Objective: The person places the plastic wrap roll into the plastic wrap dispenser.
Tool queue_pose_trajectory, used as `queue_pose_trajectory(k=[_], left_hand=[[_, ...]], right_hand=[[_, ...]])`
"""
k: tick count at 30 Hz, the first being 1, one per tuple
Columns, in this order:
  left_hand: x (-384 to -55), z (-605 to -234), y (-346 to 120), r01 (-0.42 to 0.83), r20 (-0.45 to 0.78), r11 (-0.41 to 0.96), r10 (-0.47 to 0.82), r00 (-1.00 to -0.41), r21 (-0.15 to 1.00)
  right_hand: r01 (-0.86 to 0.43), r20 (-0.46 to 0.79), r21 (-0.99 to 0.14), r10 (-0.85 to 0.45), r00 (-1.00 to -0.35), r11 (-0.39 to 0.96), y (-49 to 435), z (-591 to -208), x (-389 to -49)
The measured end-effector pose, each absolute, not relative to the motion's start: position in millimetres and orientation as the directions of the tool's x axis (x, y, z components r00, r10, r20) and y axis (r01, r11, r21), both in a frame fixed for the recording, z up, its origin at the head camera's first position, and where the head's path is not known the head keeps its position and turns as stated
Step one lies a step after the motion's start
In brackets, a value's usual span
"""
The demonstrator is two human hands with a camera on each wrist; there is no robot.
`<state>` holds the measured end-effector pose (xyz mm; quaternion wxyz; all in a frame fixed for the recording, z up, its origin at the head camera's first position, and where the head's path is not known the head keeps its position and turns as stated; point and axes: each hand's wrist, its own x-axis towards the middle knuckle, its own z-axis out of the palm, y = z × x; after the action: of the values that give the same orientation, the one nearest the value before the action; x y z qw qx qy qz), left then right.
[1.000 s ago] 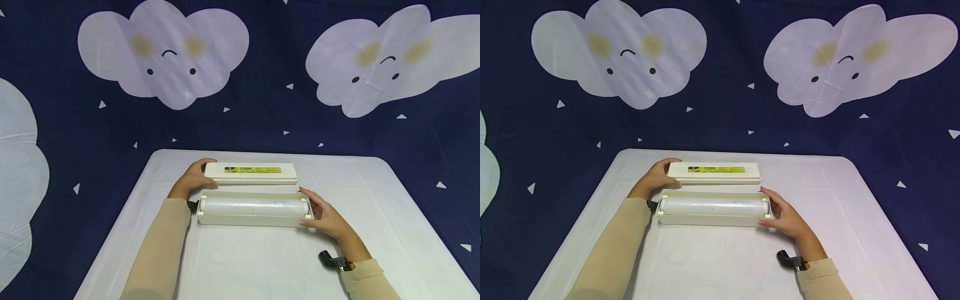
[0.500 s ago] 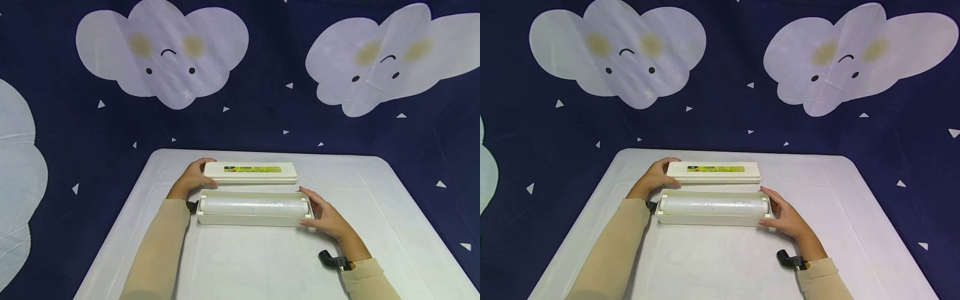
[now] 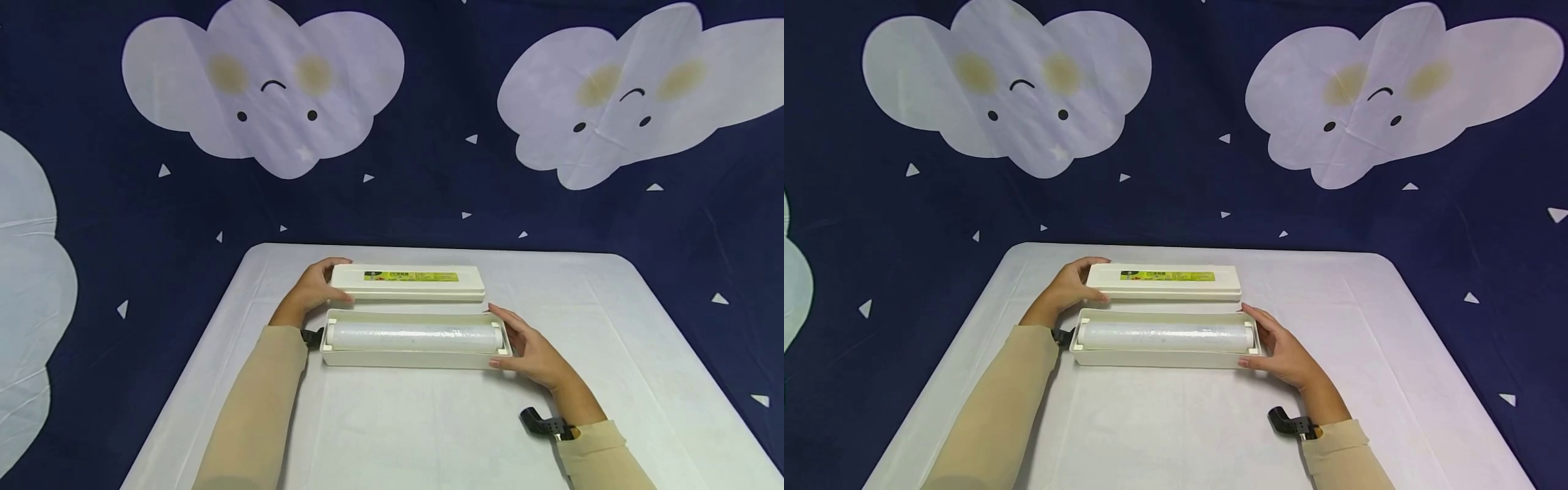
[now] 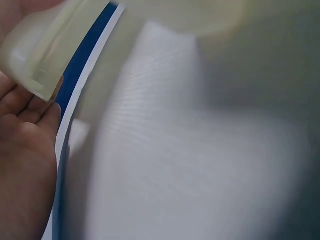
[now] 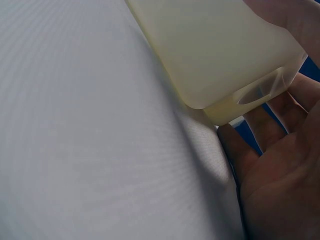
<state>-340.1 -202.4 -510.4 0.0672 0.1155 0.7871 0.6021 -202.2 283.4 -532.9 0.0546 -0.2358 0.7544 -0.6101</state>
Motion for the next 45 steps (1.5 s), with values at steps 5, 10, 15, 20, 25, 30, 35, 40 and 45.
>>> queue_pose_trajectory(k=[5,10,15,20,25,30,35,40,45], left_hand=[[-339,-513,-203,0.102,0.045,0.220,0.251,-0.967,0.970],[-338,-512,-203,0.112,0.061,0.205,0.242,-0.968,0.972],[-335,-503,-201,0.117,0.070,0.187,0.241,-0.968,0.975],[-331,-495,-201,0.127,0.085,0.177,0.228,-0.970,0.976],[-328,-490,-202,0.155,0.114,0.186,0.215,-0.970,0.970],[-327,-486,-202,0.180,0.136,0.188,0.222,-0.965,0.966],[-324,-483,-201,0.173,0.129,0.183,0.232,-0.964,0.968],[-319,-479,-200,0.176,0.131,0.163,0.252,-0.959,0.971],[-313,-474,-197,0.191,0.156,0.103,0.280,-0.947,0.976]], right_hand=[[-0.300,0.218,-0.944,-0.426,-0.878,0.135,283,-532,-202],[-0.304,0.225,-0.945,-0.431,-0.874,0.123,283,-532,-202],[-0.299,0.219,-0.946,-0.429,-0.876,0.128,283,-533,-203],[-0.295,0.209,-0.944,-0.428,-0.879,0.146,283,-533,-204],[-0.300,0.211,-0.942,-0.435,-0.876,0.148,283,-533,-203],[-0.294,0.205,-0.944,-0.436,-0.876,0.147,283,-533,-203],[-0.290,0.202,-0.946,-0.431,-0.879,0.148,284,-533,-203],[-0.286,0.197,-0.946,-0.430,-0.881,0.153,284,-534,-203],[-0.277,0.186,-0.947,-0.424,-0.886,0.161,283,-532,-203]])
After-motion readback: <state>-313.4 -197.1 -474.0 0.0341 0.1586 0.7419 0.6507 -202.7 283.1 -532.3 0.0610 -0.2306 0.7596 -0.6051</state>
